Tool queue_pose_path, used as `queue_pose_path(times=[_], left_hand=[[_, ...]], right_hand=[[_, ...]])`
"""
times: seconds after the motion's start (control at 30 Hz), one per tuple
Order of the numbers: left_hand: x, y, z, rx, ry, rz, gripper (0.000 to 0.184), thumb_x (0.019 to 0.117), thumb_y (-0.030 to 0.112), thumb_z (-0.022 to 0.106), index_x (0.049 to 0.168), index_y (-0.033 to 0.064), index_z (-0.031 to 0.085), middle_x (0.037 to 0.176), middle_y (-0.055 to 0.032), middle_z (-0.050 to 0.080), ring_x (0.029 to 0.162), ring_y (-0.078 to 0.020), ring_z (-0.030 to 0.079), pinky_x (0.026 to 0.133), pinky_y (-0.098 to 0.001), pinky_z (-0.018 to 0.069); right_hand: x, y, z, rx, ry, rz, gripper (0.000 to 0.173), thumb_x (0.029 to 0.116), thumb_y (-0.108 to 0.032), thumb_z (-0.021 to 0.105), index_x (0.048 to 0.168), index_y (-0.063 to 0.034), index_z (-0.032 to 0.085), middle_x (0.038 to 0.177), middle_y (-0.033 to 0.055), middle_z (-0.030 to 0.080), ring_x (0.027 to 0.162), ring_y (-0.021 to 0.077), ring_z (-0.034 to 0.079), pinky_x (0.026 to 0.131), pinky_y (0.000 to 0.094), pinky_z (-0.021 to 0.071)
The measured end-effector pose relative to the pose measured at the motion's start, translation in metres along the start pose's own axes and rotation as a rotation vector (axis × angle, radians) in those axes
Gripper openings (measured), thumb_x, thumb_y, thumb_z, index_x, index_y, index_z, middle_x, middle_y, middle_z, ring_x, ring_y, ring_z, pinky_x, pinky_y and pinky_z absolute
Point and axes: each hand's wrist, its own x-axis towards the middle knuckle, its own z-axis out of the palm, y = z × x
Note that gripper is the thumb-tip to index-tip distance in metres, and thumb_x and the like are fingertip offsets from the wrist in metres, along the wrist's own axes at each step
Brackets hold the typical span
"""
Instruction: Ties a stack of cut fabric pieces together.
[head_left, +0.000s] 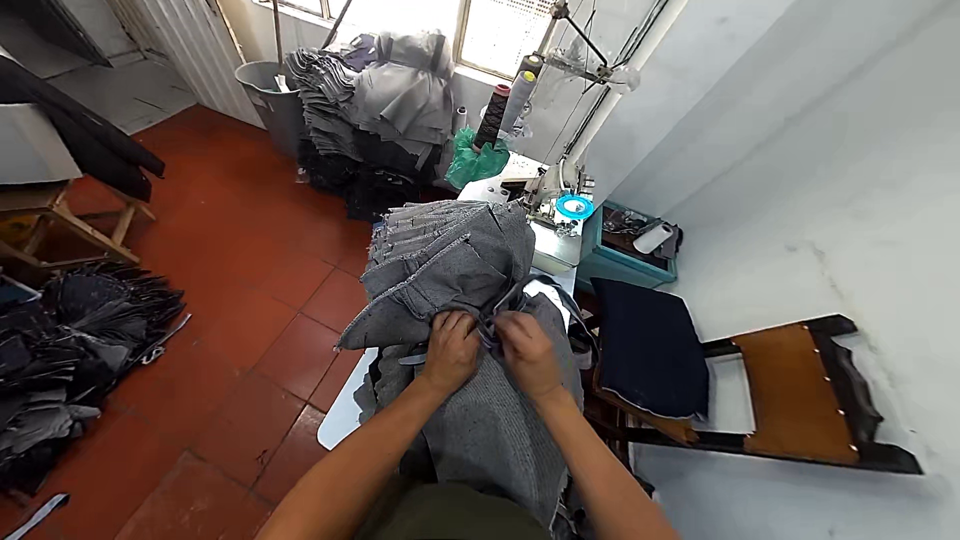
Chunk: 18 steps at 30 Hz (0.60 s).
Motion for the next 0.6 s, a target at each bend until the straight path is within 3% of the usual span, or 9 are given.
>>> queue_pose_path(times=[0.07, 0.1, 0.17, 0.2, 0.3, 0.4, 0.47, 0.6], left_hand=[[0.001, -0.001, 0.0, 0.012, 0.0, 0.013, 0.019, 0.0966, 0.01, 0.056, 0.088, 0.0125, 0.074, 0.087, -0.0059, 0.071, 0.092, -0.0224, 0.07, 0.092, -0.0444, 0.0523], [0.001, -0.002, 0.0, 0.019, 0.002, 0.012, 0.019, 0.0968, 0.01, 0.057, 0.088, 0.013, 0.073, 0.086, -0.0051, 0.07, 0.092, -0.0217, 0.069, 0.092, -0.0437, 0.052], [-0.006, -0.001, 0.0, 0.017, 0.006, 0.006, 0.019, 0.0959, 0.009, 0.058, 0.087, 0.013, 0.074, 0.085, -0.005, 0.07, 0.093, -0.0223, 0.069, 0.093, -0.0444, 0.0517], [-0.008, -0.002, 0.0, 0.006, 0.007, 0.012, 0.019, 0.0954, 0.009, 0.059, 0.085, 0.0124, 0.074, 0.085, -0.0058, 0.069, 0.093, -0.0232, 0.069, 0.093, -0.0452, 0.0513], [-0.008, -0.002, 0.002, -0.008, 0.022, 0.039, 0.018, 0.0937, 0.009, 0.059, 0.081, 0.011, 0.072, 0.087, -0.008, 0.07, 0.096, -0.0251, 0.069, 0.093, -0.0468, 0.0519], [-0.005, 0.0, 0.002, 0.01, 0.036, 0.037, 0.015, 0.0918, 0.009, 0.06, 0.084, 0.011, 0.073, 0.086, -0.0074, 0.07, 0.093, -0.0248, 0.069, 0.092, -0.0456, 0.0518], [-0.006, 0.003, 0.002, 0.009, 0.031, 0.025, 0.013, 0.0912, 0.009, 0.062, 0.087, 0.0115, 0.075, 0.086, -0.007, 0.07, 0.092, -0.0247, 0.069, 0.091, -0.0451, 0.0523], [-0.002, 0.004, -0.004, -0.036, -0.018, -0.007, 0.012, 0.0908, 0.008, 0.065, 0.084, 0.0107, 0.075, 0.086, -0.0079, 0.07, 0.093, -0.026, 0.07, 0.09, -0.046, 0.0545]], right_hand=[[-0.008, 0.007, 0.001, -0.118, -0.234, 0.117, 0.029, 0.0893, -0.008, 0.059, 0.109, -0.0126, 0.08, 0.094, 0.0161, 0.067, 0.086, 0.0329, 0.067, 0.072, 0.0486, 0.057], [0.002, 0.003, -0.012, -0.197, -0.465, 0.191, 0.037, 0.0903, -0.013, 0.057, 0.122, -0.0163, 0.076, 0.094, 0.0166, 0.071, 0.085, 0.0359, 0.07, 0.07, 0.054, 0.0575], [0.043, -0.011, -0.036, -0.265, -1.004, 0.353, 0.051, 0.0954, -0.026, 0.057, 0.147, -0.0236, 0.058, 0.105, 0.0198, 0.074, 0.097, 0.0426, 0.07, 0.079, 0.0643, 0.0521], [0.062, -0.013, -0.039, -0.282, -1.162, 0.364, 0.053, 0.0966, -0.029, 0.059, 0.149, -0.0257, 0.054, 0.111, 0.0197, 0.073, 0.102, 0.0432, 0.069, 0.083, 0.0661, 0.0508], [0.091, -0.017, -0.034, -0.426, -1.342, 0.288, 0.049, 0.0947, -0.025, 0.064, 0.143, -0.0285, 0.06, 0.116, 0.0172, 0.071, 0.106, 0.0413, 0.067, 0.081, 0.064, 0.0523], [0.111, -0.05, -0.026, -0.624, -1.476, 0.259, 0.033, 0.0885, -0.014, 0.07, 0.121, -0.0098, 0.066, 0.111, 0.0203, 0.069, 0.104, 0.0423, 0.068, 0.078, 0.0625, 0.0537], [0.126, -0.048, -0.013, -0.609, -1.62, 0.219, 0.028, 0.0883, -0.014, 0.072, 0.113, -0.0009, 0.066, 0.11, 0.0228, 0.068, 0.103, 0.0426, 0.067, 0.08, 0.0638, 0.0524], [0.141, -0.019, 0.024, -0.55, -1.883, 0.099, 0.032, 0.0832, -0.016, 0.08, 0.103, 0.0054, 0.068, 0.095, 0.0223, 0.067, 0.089, 0.0371, 0.065, 0.078, 0.0587, 0.0493]])
